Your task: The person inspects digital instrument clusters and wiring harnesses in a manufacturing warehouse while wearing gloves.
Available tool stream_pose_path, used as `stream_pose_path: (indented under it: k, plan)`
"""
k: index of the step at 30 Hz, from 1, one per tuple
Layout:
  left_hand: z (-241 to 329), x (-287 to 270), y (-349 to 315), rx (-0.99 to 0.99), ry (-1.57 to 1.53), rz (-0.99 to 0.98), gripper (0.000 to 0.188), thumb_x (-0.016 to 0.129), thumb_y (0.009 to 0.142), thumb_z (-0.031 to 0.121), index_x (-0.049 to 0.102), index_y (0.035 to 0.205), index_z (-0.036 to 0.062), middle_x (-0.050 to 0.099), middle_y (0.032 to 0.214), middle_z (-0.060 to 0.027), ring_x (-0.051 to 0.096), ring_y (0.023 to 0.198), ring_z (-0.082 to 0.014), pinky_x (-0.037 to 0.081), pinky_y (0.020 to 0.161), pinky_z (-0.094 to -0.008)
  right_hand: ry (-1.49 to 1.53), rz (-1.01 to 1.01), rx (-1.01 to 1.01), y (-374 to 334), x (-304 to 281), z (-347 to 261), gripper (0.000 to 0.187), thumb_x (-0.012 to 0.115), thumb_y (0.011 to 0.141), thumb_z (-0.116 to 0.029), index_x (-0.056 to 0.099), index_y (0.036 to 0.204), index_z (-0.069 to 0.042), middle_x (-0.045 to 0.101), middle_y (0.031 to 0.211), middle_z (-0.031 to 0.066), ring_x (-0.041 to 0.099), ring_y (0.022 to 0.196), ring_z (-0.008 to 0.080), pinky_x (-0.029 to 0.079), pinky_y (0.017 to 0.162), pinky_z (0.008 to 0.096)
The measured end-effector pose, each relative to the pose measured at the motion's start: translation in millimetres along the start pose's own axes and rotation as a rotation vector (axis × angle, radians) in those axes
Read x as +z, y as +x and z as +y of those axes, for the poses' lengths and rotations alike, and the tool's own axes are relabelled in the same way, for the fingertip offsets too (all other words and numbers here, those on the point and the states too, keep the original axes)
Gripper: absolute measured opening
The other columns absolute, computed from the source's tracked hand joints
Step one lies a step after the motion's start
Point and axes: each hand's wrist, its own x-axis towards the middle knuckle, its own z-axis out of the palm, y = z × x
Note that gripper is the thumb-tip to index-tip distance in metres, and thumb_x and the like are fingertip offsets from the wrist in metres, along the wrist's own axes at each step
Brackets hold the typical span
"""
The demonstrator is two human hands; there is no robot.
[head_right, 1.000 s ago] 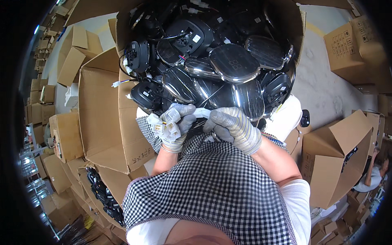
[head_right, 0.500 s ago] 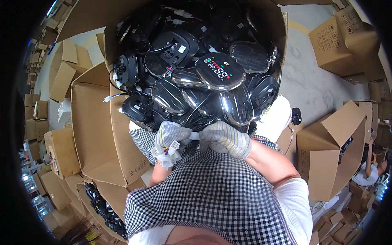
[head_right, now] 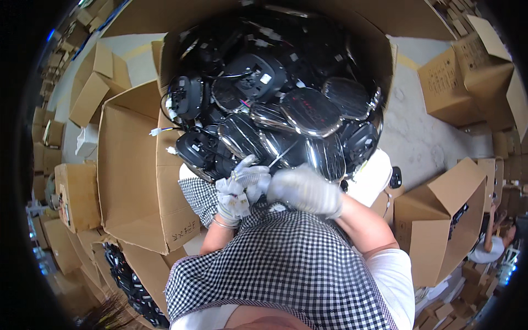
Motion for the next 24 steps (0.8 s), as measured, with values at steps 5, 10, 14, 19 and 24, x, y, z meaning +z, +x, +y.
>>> stream_pose_path:
  k: [5, 10, 14, 19, 24]
  plan:
    - [-32.7, 27.5, -38.6, -0.383, -0.811, 0.062, 0.033, 0.051, 0.092, 0.018, 0.049, 0.12, 0.0014, 0.062, 0.112, -0.0155, 0.063, 0.08, -0.0176, 0.054, 0.068, -0.027, -0.394, 0.511, 0.215, 85.5, -42.2, -37.5, 0.034, 0.052, 0.094, -0.033, 0.066, 0.088, -0.003, 0.065, 0.08, 0.008, 0.061, 0.073, 0.0214, 0.047, 0.067, 0.0318]
    - [-36.8, 31.8, -35.7, -0.383, -0.734, -0.029, 0.041, 0.042, 0.096, 0.021, 0.038, 0.131, 0.0003, 0.055, 0.119, -0.0296, 0.064, 0.087, -0.0284, 0.059, 0.07, -0.0393, -1.088, 0.25, 0.008, 185.9, -25.4, 18.3, 0.022, 0.056, 0.089, -0.021, 0.069, 0.097, -0.006, 0.06, 0.116, 0.0152, 0.062, 0.096, 0.034, 0.049, 0.085, 0.0398]
    - [-28.3, 31.2, -40.3, -0.455, -1.086, 0.028, 0.039, 0.047, 0.094, 0.013, 0.039, 0.131, 0.0029, 0.055, 0.126, -0.0204, 0.064, 0.084, -0.0204, 0.056, 0.07, -0.0295, -1.246, 0.016, 0.397, 227.7, -7.7, 46.3, 0.02, 0.057, 0.085, -0.02, 0.069, 0.094, -0.007, 0.063, 0.104, 0.0159, 0.064, 0.091, 0.0345, 0.049, 0.084, 0.0417]
    - [-18.9, 29.3, -40.0, -0.27, -0.692, 0.213, 0.048, 0.045, 0.097, 0.033, 0.041, 0.13, -0.0023, 0.064, 0.109, -0.0139, 0.061, 0.094, -0.0176, 0.046, 0.091, -0.0312, -0.944, 0.332, -0.45, 165.6, -34.5, 36.3, 0.035, 0.06, 0.078, -0.009, 0.06, 0.112, -0.006, 0.058, 0.083, 0.0102, 0.058, 0.078, 0.0291, 0.049, 0.064, 0.0396]
    - [2.6, 21.2, -3.7, -0.554, -0.913, 0.54, 0.072, 0.048, 0.093, 0.048, 0.033, 0.136, -0.0077, 0.058, 0.122, -0.0182, 0.052, 0.115, -0.0185, 0.035, 0.102, -0.0293, -0.702, 0.36, -0.12, 59.3, -22.7, 23.4, 0.017, 0.064, 0.081, -0.014, 0.069, 0.096, -0.006, 0.064, 0.083, 0.0105, 0.061, 0.081, 0.0273, 0.05, 0.07, 0.0354]
